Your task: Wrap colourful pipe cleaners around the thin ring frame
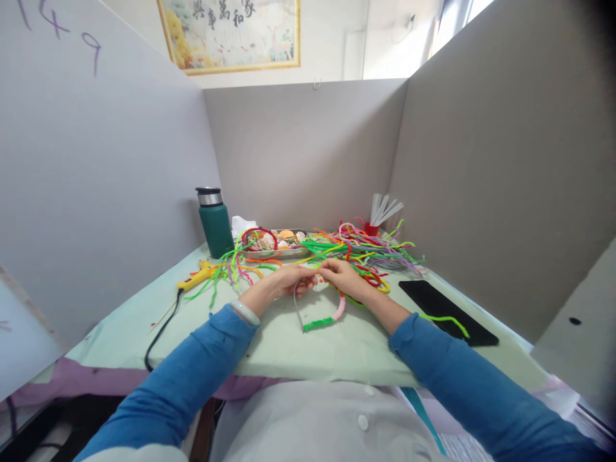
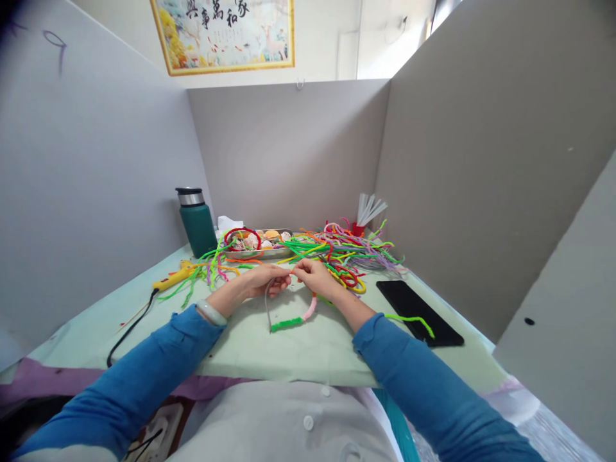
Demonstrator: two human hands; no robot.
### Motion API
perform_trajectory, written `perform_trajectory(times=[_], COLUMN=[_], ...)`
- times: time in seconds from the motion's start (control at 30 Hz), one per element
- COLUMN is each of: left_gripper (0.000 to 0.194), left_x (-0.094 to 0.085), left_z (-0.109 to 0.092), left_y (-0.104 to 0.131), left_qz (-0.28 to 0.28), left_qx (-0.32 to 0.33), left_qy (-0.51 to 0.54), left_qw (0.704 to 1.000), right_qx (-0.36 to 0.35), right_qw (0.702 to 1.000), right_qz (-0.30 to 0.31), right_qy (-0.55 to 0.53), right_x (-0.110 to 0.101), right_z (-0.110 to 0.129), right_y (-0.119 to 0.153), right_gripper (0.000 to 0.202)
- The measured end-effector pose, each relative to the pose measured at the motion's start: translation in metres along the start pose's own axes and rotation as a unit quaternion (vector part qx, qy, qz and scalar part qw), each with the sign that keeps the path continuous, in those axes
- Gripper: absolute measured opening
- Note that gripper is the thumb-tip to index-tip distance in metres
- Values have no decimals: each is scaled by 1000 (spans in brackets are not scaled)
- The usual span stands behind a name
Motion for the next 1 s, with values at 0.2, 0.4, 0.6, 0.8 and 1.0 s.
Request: perform_trajectory(times=[0.2,0.4,0.6,0.8,1.0], left_gripper=[34,33,32,30,34], left_x=[1,0,-1,-3,-3], left_z=[-1,0,1,4,3], left_y=[1,-1,-1,-2,-1], left_qz=[2,-2,-8,0,-4], left_qx=[3,0,-4,0,1], left_qy=[3,-6,-1,-2,-2], left_qw=[1000,1000,1000,1000,1000], right_qx=[-5,-3,4,-2,18], right_qw=[1000,1000,1000,1000,1000], right_qz=[1,0,3,6,4], right_qy=[5,2,5,14,10], right_x=[-1,0,0,1,2], right_z=[0,0,2,4,4], right_y=[0,0,1,1,2], right_gripper=[21,22,24,24,26])
Point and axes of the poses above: each hand's wrist, its own y-axis away from the middle knuckle, its own x-axis out of the palm, z = x × y, the point moved 5 cm from there along -y, towards the middle knuckle, and after that the axes turned 5 degrees about x, right-handed, at the moved point
